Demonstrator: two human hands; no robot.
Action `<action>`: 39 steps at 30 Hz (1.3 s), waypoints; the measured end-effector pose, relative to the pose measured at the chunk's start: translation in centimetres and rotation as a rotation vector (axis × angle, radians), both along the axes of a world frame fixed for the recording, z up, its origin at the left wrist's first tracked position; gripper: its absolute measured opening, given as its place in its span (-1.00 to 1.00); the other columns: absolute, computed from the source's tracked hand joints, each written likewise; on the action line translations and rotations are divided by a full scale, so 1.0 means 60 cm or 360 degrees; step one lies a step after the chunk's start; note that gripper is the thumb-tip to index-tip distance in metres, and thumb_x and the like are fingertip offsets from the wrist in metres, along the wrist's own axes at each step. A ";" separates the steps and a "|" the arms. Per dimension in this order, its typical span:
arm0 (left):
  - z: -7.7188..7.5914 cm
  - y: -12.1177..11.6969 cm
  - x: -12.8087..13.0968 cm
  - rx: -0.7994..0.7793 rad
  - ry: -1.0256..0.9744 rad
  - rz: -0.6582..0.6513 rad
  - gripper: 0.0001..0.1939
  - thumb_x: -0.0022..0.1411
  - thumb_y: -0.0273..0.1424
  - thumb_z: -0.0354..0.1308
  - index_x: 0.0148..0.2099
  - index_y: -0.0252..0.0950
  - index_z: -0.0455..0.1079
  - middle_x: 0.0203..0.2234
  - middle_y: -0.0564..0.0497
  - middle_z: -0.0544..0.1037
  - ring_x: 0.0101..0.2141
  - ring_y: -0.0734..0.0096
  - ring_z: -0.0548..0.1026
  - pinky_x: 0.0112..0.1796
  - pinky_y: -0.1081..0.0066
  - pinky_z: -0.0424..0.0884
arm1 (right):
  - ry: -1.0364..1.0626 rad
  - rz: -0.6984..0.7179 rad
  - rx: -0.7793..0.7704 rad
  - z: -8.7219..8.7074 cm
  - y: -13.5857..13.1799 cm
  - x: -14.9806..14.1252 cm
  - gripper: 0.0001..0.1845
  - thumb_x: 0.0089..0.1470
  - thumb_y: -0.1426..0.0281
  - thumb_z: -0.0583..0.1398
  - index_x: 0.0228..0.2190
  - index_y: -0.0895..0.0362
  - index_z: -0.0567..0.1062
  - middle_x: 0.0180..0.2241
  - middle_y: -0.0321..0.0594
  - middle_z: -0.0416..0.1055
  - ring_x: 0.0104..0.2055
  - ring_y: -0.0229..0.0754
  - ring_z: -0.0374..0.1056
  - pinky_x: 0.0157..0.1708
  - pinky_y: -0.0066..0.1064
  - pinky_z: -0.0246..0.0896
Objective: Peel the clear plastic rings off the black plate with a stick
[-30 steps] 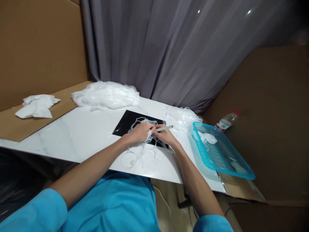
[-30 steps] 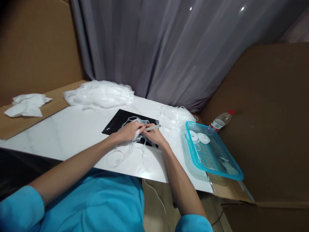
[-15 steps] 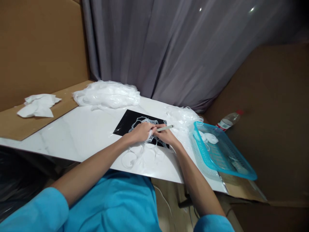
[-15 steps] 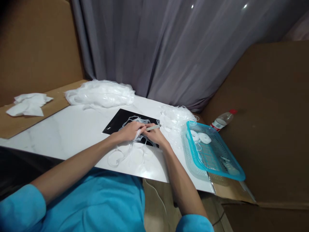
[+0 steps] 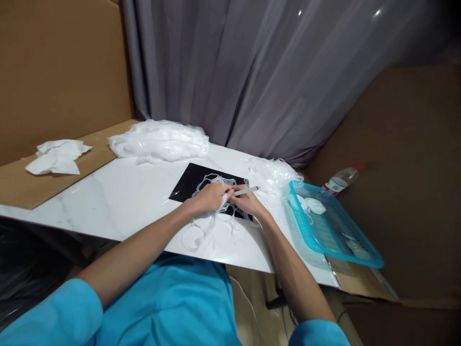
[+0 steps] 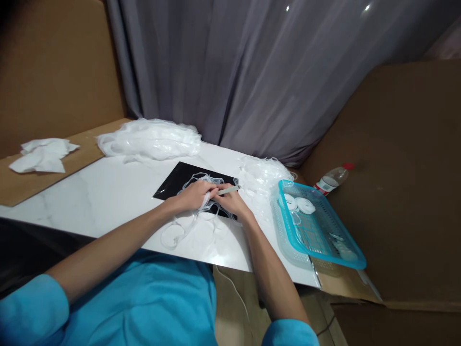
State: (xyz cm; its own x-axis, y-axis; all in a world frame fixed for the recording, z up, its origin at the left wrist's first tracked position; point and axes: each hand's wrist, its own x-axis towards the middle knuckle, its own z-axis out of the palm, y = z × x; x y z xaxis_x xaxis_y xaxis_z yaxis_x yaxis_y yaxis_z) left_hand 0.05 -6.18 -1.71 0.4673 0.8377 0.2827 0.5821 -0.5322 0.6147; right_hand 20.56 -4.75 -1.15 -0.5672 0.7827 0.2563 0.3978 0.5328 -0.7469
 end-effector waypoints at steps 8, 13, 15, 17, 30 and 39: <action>0.001 -0.003 0.000 0.0004 0.0053 -0.0003 -0.65 0.59 -0.26 0.04 -0.11 -0.24 0.63 -0.27 -0.15 0.67 -0.31 0.15 0.58 -0.24 0.26 0.33 | -0.0037 0.0008 0.0054 -0.002 0.001 0.000 -0.82 0.23 0.36 0.22 -0.38 0.15 0.58 -0.40 -0.26 0.55 -0.37 -0.18 0.31 -0.32 -0.39 0.15; 0.005 -0.007 -0.002 0.0003 0.0076 0.0003 -0.63 0.59 -0.22 0.04 -0.15 -0.25 0.61 -0.25 -0.18 0.67 -0.27 0.12 0.59 -0.22 0.24 0.38 | -0.0059 0.0011 0.0071 -0.005 0.003 0.002 -0.83 0.23 0.38 0.23 -0.40 0.13 0.55 -0.41 -0.26 0.52 -0.37 -0.17 0.31 -0.35 -0.39 0.12; 0.005 -0.008 -0.002 0.0005 0.0087 0.0005 -0.62 0.60 -0.22 0.03 -0.15 -0.25 0.61 -0.24 -0.18 0.68 -0.26 0.11 0.59 -0.21 0.23 0.39 | -0.0058 0.0009 0.0076 -0.006 0.003 0.003 -0.83 0.23 0.39 0.23 -0.42 0.13 0.53 -0.42 -0.27 0.50 -0.37 -0.18 0.28 -0.37 -0.39 0.10; 0.004 -0.007 -0.002 0.0009 0.0103 0.0006 -0.61 0.61 -0.22 0.01 -0.16 -0.24 0.60 -0.24 -0.18 0.68 -0.26 0.10 0.59 -0.22 0.22 0.38 | -0.0055 0.0015 0.0077 -0.007 0.003 0.003 -0.83 0.23 0.40 0.23 -0.42 0.13 0.52 -0.42 -0.27 0.49 -0.38 -0.19 0.26 -0.37 -0.39 0.09; 0.000 0.000 0.001 0.0050 0.0162 0.0031 -0.62 0.60 -0.25 0.02 -0.20 -0.23 0.59 -0.26 -0.18 0.67 -0.31 0.15 0.56 -0.22 0.22 0.35 | -0.0039 0.0040 0.0095 -0.005 0.002 0.003 -0.80 0.28 0.36 0.22 -0.40 0.14 0.54 -0.42 -0.26 0.50 -0.36 -0.18 0.29 -0.36 -0.40 0.14; 0.002 -0.004 0.000 0.0022 0.0168 0.0038 -0.57 0.63 -0.23 -0.02 -0.19 -0.25 0.60 -0.28 -0.17 0.66 -0.34 0.15 0.55 -0.26 0.23 0.34 | -0.0044 0.0027 0.0076 -0.004 0.001 0.003 -0.78 0.29 0.34 0.24 -0.42 0.13 0.52 -0.42 -0.26 0.48 -0.36 -0.18 0.29 -0.36 -0.40 0.12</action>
